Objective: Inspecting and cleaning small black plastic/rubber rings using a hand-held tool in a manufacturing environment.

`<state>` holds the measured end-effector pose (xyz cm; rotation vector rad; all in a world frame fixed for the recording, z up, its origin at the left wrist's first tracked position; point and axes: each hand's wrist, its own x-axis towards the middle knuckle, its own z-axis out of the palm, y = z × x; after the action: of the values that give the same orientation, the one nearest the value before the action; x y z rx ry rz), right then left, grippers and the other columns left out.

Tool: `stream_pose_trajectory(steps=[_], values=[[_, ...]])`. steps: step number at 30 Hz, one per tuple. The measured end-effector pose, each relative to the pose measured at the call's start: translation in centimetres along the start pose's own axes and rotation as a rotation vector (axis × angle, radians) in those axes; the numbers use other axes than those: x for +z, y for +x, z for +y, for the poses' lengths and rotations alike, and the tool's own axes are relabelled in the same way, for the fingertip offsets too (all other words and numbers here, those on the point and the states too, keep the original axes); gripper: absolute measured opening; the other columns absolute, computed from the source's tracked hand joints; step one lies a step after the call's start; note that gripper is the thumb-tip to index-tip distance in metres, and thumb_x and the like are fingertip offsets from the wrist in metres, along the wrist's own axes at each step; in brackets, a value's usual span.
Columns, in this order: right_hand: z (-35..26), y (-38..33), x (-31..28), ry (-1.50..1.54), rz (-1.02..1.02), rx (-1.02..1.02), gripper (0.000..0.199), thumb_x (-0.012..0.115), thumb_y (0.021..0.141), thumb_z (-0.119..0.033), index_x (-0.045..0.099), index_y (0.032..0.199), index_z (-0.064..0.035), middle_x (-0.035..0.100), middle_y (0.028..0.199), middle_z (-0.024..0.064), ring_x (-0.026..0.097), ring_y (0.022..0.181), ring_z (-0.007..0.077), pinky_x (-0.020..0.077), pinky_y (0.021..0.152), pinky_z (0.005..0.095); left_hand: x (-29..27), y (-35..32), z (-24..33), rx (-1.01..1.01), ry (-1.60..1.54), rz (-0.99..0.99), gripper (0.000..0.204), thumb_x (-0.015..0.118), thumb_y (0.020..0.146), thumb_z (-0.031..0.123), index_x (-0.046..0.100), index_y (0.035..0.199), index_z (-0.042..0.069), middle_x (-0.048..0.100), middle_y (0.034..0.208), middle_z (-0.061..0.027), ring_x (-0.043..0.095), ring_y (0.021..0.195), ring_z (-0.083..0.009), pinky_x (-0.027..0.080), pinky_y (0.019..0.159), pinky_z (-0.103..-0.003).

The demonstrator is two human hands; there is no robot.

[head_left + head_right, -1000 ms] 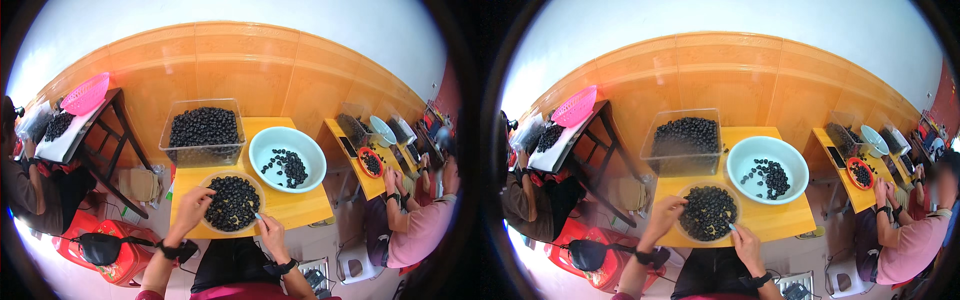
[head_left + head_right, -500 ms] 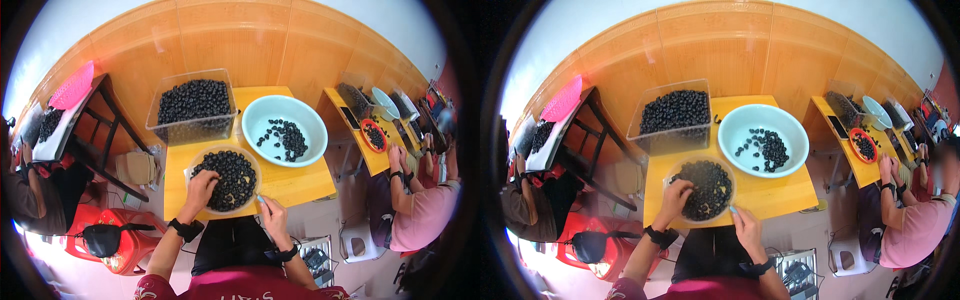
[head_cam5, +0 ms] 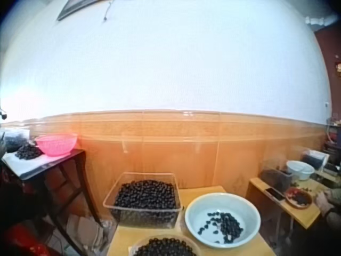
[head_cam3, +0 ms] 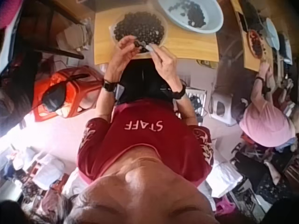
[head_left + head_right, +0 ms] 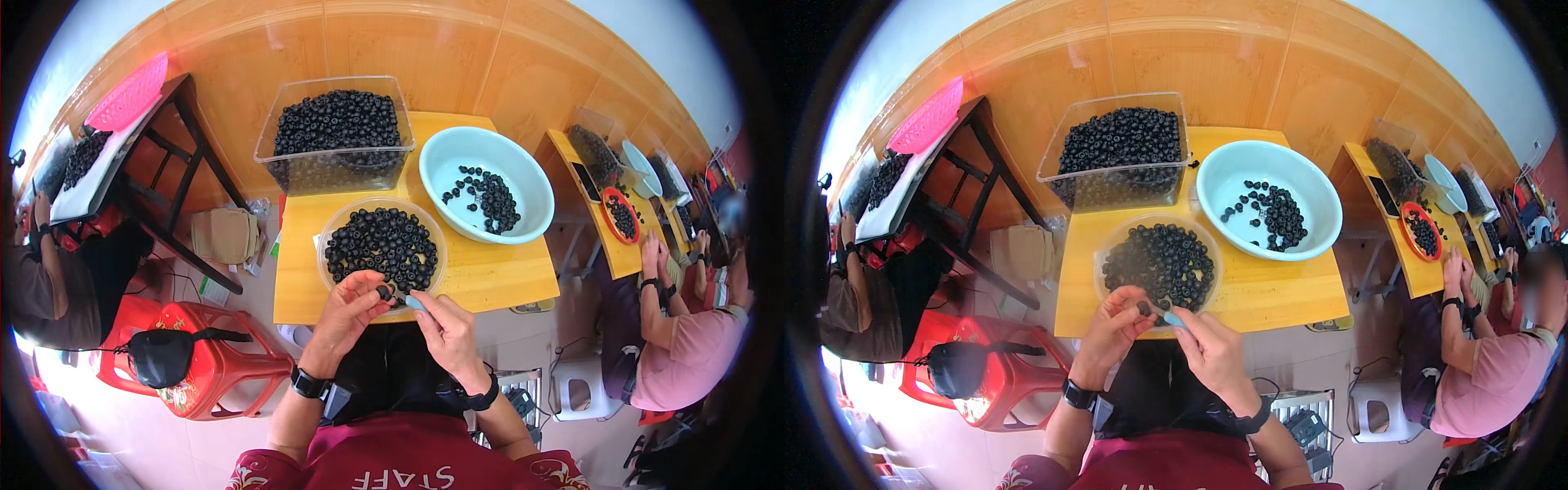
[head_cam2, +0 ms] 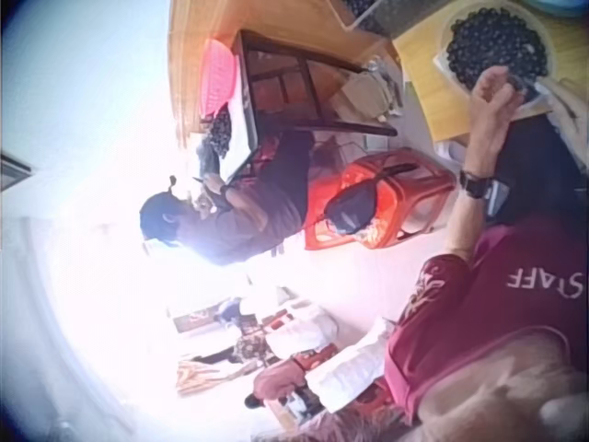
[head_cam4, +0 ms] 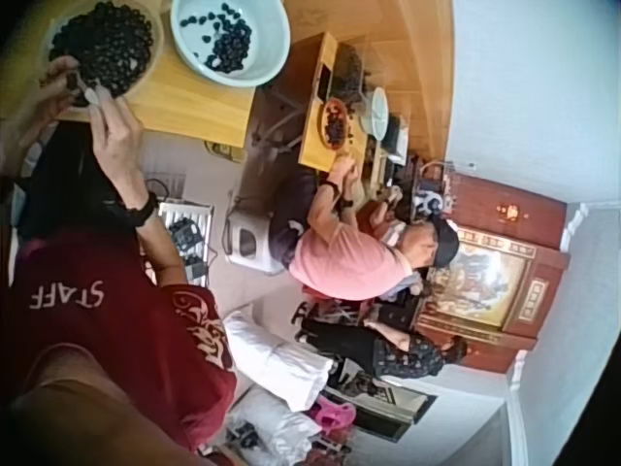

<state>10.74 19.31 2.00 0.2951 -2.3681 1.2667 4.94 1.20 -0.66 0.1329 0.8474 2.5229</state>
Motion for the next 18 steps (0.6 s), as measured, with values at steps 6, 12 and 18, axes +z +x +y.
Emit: stream_pose_trajectory(steps=[6,12,18], values=[[0.0,0.3,-0.3,0.028,0.05,0.02,0.024,0.061,0.084,0.001,0.066,0.107,0.0,0.055,0.067,0.008,0.052,0.056,0.0155,0.0406,0.052,0.0273,1.2,-0.5,0.3,0.007,-0.01,-0.05,0.021,0.06,0.087,0.003,0.056,0.109,0.002,0.063,0.098,-0.0086,0.065,0.093,-0.0231,0.055,0.084,-0.034],[0.2,-0.4,-0.6,-0.001,0.021,0.03,0.023,0.067,0.082,-0.004,0.066,0.105,-0.0032,0.054,0.066,0.0085,0.051,0.05,0.0198,0.0409,0.048,0.0308,1.1,0.0,-0.9,-0.024,-0.061,-0.052,0.021,0.06,0.086,0.001,0.058,0.107,0.002,0.063,0.097,-0.0071,0.063,0.087,-0.0174,0.052,0.078,-0.028],[0.5,-0.4,-0.7,-0.129,-0.006,-0.106,0.029,0.07,0.079,-0.01,0.066,0.107,-0.0072,0.053,0.067,0.0076,0.055,0.055,0.0244,0.0435,0.049,0.0353,1.0,0.2,-1.9,-0.011,-0.051,-0.04,0.019,0.063,0.086,0.003,0.06,0.105,0.002,0.064,0.098,-0.0068,0.063,0.086,-0.0153,0.051,0.08,-0.027]])
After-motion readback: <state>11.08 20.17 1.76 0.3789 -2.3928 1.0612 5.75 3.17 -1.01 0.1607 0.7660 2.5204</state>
